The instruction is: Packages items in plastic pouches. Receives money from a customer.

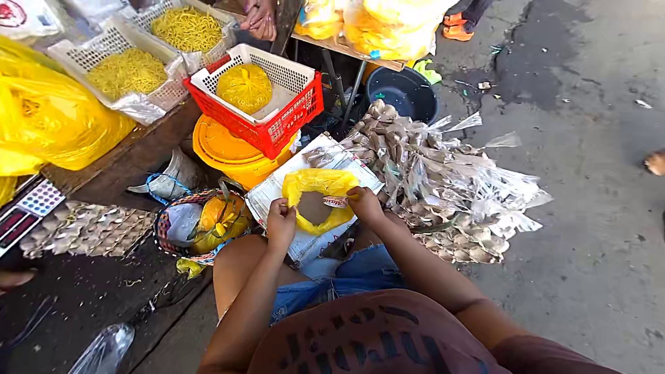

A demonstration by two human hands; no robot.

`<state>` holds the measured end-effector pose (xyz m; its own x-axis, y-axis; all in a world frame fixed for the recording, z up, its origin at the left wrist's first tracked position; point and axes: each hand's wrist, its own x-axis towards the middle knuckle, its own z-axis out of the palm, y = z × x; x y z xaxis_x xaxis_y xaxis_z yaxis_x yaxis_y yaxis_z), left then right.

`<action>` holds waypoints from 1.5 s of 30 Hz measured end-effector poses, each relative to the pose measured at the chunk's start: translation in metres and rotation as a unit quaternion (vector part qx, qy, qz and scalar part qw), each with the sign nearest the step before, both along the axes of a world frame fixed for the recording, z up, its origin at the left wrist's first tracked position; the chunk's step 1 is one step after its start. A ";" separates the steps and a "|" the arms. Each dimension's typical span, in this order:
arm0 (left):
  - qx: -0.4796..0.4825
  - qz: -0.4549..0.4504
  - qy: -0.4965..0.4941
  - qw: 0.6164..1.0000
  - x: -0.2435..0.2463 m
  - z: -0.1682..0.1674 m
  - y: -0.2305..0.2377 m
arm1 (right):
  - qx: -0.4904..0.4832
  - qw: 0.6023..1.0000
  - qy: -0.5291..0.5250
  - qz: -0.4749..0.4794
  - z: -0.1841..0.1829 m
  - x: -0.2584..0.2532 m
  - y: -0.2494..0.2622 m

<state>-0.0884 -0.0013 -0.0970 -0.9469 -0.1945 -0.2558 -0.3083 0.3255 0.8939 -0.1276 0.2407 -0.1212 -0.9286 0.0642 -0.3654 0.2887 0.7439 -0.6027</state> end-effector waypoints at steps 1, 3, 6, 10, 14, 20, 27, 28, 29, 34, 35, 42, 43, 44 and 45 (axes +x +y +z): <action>0.004 -0.002 0.011 1.000 0.002 0.002 -0.001 | 0.000 1.000 0.002 0.016 0.001 -0.001 -0.004; 0.011 0.006 0.011 1.000 0.006 -0.001 -0.006 | 0.010 0.999 -0.012 0.038 -0.001 0.002 -0.011; -0.030 0.013 0.026 0.999 0.004 -0.004 -0.015 | 0.029 0.998 -0.008 0.050 -0.004 0.000 -0.014; -0.157 0.010 -0.049 0.986 0.006 -0.018 -0.036 | 0.037 0.999 0.000 0.039 -0.002 -0.005 -0.009; -0.182 0.036 -0.015 0.982 0.016 -0.030 -0.038 | 0.073 0.996 -0.007 0.050 0.004 -0.008 -0.003; -0.365 -0.052 0.196 0.909 0.027 -0.037 -0.013 | 0.088 0.984 0.098 0.120 0.000 0.022 -0.032; -0.413 -0.124 0.242 0.869 0.040 -0.042 -0.009 | 0.016 0.991 0.129 0.013 0.002 0.000 -0.008; -0.412 -0.127 0.261 0.864 0.041 -0.042 -0.010 | 0.000 0.995 0.098 -0.011 0.002 -0.011 0.007; -0.410 -0.128 0.268 0.862 0.041 -0.042 -0.010 | -0.012 0.997 0.068 -0.033 -0.002 -0.022 0.023; -0.396 -0.130 0.279 0.865 0.038 -0.042 -0.006 | 0.005 1.000 -0.001 0.005 -0.027 -0.044 0.052; -0.396 -0.134 0.282 0.864 0.039 -0.043 -0.005 | 0.010 1.000 -0.015 0.004 -0.025 -0.043 0.049; -0.380 -0.136 0.280 0.871 0.046 -0.052 -0.006 | 0.058 0.990 -0.130 -0.015 -0.007 -0.050 0.030; -0.376 -0.137 0.279 0.873 0.046 -0.052 -0.007 | 0.058 0.989 -0.136 -0.012 -0.004 -0.050 0.029; -0.372 -0.138 0.279 0.875 0.047 -0.053 -0.008 | 0.060 0.989 -0.138 -0.008 -0.002 -0.051 0.029; -0.369 -0.140 0.279 0.875 0.047 -0.054 -0.008 | 0.063 0.988 -0.138 -0.004 -0.003 -0.051 0.030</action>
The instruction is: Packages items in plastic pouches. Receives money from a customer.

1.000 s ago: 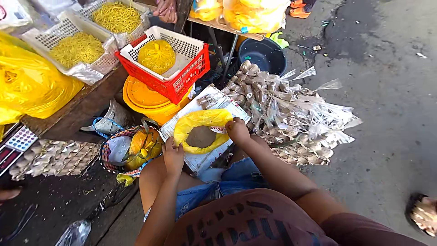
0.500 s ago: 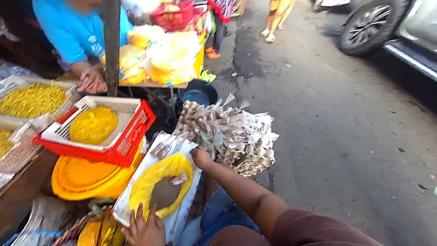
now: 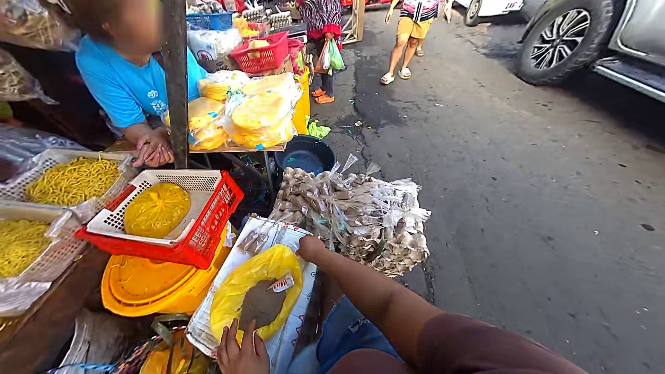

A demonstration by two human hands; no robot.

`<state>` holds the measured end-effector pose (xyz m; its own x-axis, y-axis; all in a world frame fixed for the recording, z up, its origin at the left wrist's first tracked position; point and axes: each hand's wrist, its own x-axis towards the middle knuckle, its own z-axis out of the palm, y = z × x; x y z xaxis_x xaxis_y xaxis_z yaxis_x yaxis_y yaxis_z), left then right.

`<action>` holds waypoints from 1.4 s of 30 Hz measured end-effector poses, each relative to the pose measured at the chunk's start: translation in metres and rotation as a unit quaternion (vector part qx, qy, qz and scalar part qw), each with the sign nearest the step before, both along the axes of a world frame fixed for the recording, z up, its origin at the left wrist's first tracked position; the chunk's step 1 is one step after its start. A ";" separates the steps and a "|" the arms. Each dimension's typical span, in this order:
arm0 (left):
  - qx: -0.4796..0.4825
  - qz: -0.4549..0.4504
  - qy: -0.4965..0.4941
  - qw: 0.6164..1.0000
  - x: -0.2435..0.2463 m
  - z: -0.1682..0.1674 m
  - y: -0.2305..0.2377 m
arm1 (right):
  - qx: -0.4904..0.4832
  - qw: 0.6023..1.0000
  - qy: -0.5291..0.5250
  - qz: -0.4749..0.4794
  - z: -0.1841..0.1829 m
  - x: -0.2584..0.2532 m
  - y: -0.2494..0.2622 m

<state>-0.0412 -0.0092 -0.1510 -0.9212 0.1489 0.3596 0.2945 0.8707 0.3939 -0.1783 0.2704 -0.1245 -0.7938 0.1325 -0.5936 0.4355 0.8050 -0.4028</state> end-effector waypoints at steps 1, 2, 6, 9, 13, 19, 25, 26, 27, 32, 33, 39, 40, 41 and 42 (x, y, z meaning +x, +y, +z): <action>0.003 -0.003 0.003 1.000 0.000 -0.001 0.000 | 0.001 1.000 0.004 0.001 -0.003 0.000 0.001; 0.004 -0.003 0.010 1.000 0.000 -0.001 0.000 | 0.002 1.000 0.008 -0.003 -0.005 0.000 0.002; 0.014 -0.004 0.007 1.000 0.003 -0.002 -0.002 | 0.009 1.000 -0.005 -0.024 0.000 0.001 -0.006; 0.035 -0.012 0.004 0.999 0.004 -0.005 -0.003 | 0.005 1.000 -0.014 -0.019 0.006 0.001 -0.008; 0.068 -0.033 0.055 0.996 0.002 -0.002 -0.001 | 0.009 1.000 -0.004 0.004 0.008 0.008 -0.004; 0.101 -0.042 0.079 0.991 0.005 0.000 -0.004 | -0.056 0.991 0.106 -0.053 -0.013 0.007 0.016; 0.111 -0.039 0.067 0.991 0.004 -0.004 -0.005 | -0.108 0.976 0.161 -0.096 0.007 0.017 0.039; 0.113 -0.040 0.065 0.991 0.003 -0.003 -0.003 | -0.113 0.972 0.176 -0.102 0.016 0.017 0.040; 0.114 -0.038 0.066 0.991 0.002 -0.002 -0.002 | -0.117 0.968 0.195 -0.106 0.026 0.018 0.040; 0.147 -0.023 0.057 0.987 -0.001 0.007 0.001 | -0.084 0.950 0.285 -0.097 0.072 0.021 0.024; 0.158 -0.020 0.053 0.986 -0.002 0.010 0.002 | -0.073 0.946 0.306 -0.079 0.078 0.024 0.020; 0.259 -0.029 0.002 0.965 -0.003 0.045 0.008 | -0.151 0.907 0.393 -0.003 0.082 0.042 -0.010; 0.277 -0.032 -0.011 0.960 -0.002 0.053 0.011 | -0.181 0.906 0.382 0.006 0.083 0.046 -0.016; 0.295 -0.037 -0.023 0.955 -0.001 0.061 0.013 | -0.215 0.904 0.370 0.015 0.085 0.052 -0.024; 0.310 -0.043 -0.035 0.949 0.000 0.069 0.017 | -0.253 0.900 0.354 0.024 0.085 0.060 -0.032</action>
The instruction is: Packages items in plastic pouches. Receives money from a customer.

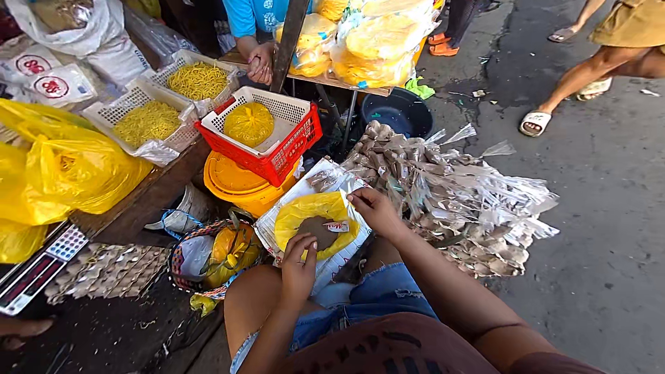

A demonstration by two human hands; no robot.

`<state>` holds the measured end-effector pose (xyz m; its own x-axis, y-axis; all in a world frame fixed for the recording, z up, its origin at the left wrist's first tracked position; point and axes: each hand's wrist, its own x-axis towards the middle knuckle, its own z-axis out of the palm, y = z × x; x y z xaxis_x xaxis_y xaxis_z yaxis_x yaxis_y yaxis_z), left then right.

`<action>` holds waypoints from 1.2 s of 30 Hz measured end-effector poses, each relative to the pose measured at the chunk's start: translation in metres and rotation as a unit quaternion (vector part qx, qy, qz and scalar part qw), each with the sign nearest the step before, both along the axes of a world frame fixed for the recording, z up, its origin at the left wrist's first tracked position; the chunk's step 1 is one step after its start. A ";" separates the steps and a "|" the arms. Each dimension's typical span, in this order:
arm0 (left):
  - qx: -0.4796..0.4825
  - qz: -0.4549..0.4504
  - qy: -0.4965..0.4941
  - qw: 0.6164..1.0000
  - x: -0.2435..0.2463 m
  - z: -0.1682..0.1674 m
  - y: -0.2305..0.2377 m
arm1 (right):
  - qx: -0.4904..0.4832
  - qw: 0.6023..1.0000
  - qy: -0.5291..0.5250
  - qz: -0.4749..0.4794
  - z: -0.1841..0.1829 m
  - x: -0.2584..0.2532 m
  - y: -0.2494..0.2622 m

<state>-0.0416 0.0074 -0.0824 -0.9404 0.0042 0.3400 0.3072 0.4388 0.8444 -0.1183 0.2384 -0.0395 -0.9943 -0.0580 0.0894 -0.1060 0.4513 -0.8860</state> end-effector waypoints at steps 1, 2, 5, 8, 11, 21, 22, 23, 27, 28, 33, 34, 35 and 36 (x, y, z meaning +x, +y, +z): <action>0.014 -0.010 -0.011 1.000 0.001 0.007 0.003 | -0.031 0.999 -0.014 0.031 0.001 0.010 -0.009; 0.027 -0.023 -0.023 0.999 0.002 0.013 0.006 | -0.055 0.996 -0.026 0.067 0.001 0.021 -0.019; 0.078 -0.036 -0.039 0.996 0.003 0.023 0.013 | -0.086 0.981 -0.031 0.171 -0.007 0.050 -0.043; 0.117 0.001 -0.033 0.993 0.007 0.025 0.016 | -0.085 0.972 -0.071 0.207 -0.009 0.057 -0.044; 0.110 -0.008 -0.060 0.992 0.015 0.026 0.006 | -0.107 0.973 -0.088 0.187 -0.003 0.049 -0.037; 0.057 -0.072 -0.152 0.984 0.034 0.015 0.016 | -0.152 0.965 0.008 0.214 0.001 0.054 -0.045; 0.052 -0.076 -0.144 0.985 0.034 0.013 0.015 | -0.153 0.963 0.007 0.222 0.001 0.055 -0.044; 0.050 -0.083 -0.138 0.986 0.034 0.011 0.013 | -0.160 0.961 -0.004 0.227 0.002 0.055 -0.044; 0.064 -0.105 -0.131 0.984 0.032 0.006 0.005 | -0.257 0.944 -0.064 0.195 0.010 0.058 -0.045; 0.070 -0.093 -0.139 0.983 0.032 0.007 0.004 | -0.280 0.938 -0.076 0.192 0.012 0.059 -0.046; 0.066 -0.084 -0.107 0.988 0.026 0.008 -0.007 | -0.259 0.918 -0.092 0.286 0.019 0.062 -0.046; 0.072 -0.095 -0.095 0.988 0.023 0.013 -0.006 | -0.238 0.919 -0.082 0.304 0.019 0.062 -0.046; 0.078 -0.100 -0.085 0.988 0.020 0.019 -0.004 | -0.227 0.922 -0.071 0.305 0.019 0.063 -0.047; 0.076 -0.109 -0.081 0.988 0.018 0.027 -0.002 | -0.228 0.928 -0.060 0.288 0.022 0.063 -0.049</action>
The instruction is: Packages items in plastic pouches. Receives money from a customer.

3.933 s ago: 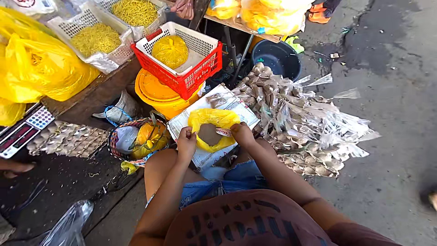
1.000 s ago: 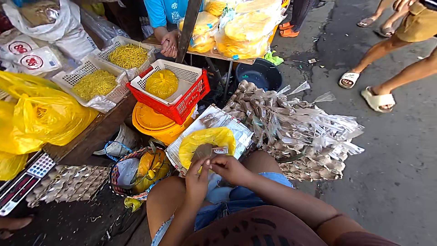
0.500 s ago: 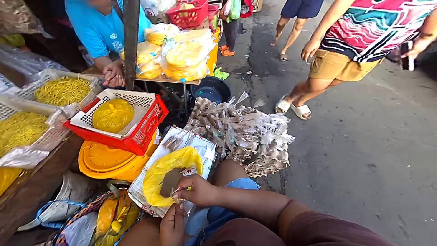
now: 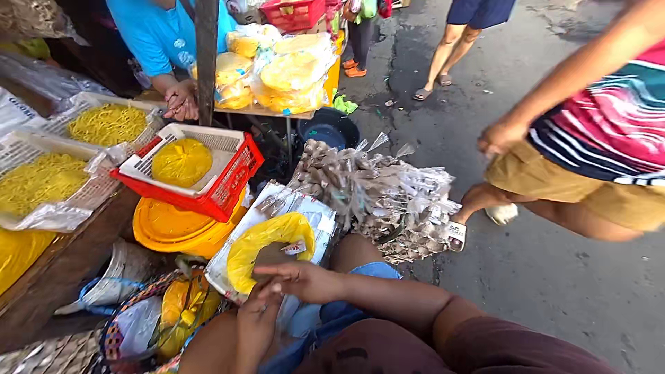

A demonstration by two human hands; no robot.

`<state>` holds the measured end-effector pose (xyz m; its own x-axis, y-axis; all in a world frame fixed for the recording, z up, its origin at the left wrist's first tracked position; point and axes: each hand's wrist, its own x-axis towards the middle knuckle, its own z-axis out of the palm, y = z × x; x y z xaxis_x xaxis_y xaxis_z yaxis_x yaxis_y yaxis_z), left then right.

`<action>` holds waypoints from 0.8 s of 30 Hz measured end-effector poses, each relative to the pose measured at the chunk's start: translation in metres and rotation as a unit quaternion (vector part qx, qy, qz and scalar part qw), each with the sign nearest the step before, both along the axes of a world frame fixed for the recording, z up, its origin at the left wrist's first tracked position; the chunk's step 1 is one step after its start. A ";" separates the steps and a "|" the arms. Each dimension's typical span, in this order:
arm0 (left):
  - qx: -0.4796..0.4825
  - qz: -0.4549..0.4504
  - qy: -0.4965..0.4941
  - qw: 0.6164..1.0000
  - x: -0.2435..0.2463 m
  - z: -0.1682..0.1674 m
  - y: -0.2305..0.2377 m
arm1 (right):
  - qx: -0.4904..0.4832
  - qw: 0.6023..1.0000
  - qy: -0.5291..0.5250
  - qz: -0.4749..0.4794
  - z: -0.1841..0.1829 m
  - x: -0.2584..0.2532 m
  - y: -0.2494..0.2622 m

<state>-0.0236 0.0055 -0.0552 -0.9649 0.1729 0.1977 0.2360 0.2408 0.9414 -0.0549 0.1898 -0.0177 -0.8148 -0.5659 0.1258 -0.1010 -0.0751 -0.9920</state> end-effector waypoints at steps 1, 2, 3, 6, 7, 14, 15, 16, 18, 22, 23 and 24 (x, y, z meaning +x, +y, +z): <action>-0.012 -0.025 0.001 1.000 0.001 0.007 -0.001 | -0.006 1.000 0.000 -0.029 0.005 -0.001 -0.001; -0.034 -0.073 -0.002 0.997 0.001 0.012 -0.004 | -0.006 0.998 -0.003 -0.067 0.010 -0.008 0.002; -0.062 -0.135 -0.019 0.989 0.001 0.016 -0.008 | -0.003 0.993 -0.013 -0.116 0.015 -0.018 0.008; -0.132 -0.257 -0.149 0.946 0.002 0.016 -0.016 | -0.009 0.971 -0.059 -0.231 0.018 -0.050 0.034; -0.134 -0.267 -0.188 0.936 0.003 0.012 -0.019 | -0.022 0.967 -0.075 -0.244 0.018 -0.056 0.040; 0.013 -0.102 -0.230 0.968 -0.003 0.003 -0.006 | -0.023 0.960 -0.124 -0.249 0.006 -0.042 0.017; 0.047 -0.063 -0.226 0.971 -0.007 0.005 0.001 | -0.021 0.967 -0.132 -0.215 0.002 -0.035 0.008; 0.084 -0.033 -0.223 0.971 -0.010 0.007 0.006 | -0.019 0.974 -0.142 -0.177 -0.001 -0.028 0.000; 0.138 0.001 -0.212 0.967 -0.014 0.007 0.012 | -0.010 0.977 -0.167 -0.133 -0.007 -0.016 -0.014; 0.052 -0.108 -0.222 0.968 -0.009 -0.001 0.003 | -0.026 0.962 -0.162 -0.220 -0.010 -0.030 0.000; 0.019 -0.141 -0.239 0.961 -0.005 -0.003 -0.001 | -0.037 0.954 -0.162 -0.248 -0.009 -0.037 0.010; -0.002 -0.160 -0.250 0.955 -0.002 -0.006 -0.005 | -0.053 0.947 -0.161 -0.272 -0.010 -0.044 0.019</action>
<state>-0.0258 0.0007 -0.0613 -0.8369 0.4736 -0.2745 -0.1800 0.2353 0.9551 -0.0990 0.2089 -0.0272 -0.9880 -0.0488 -0.1468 0.1537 -0.2004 -0.9676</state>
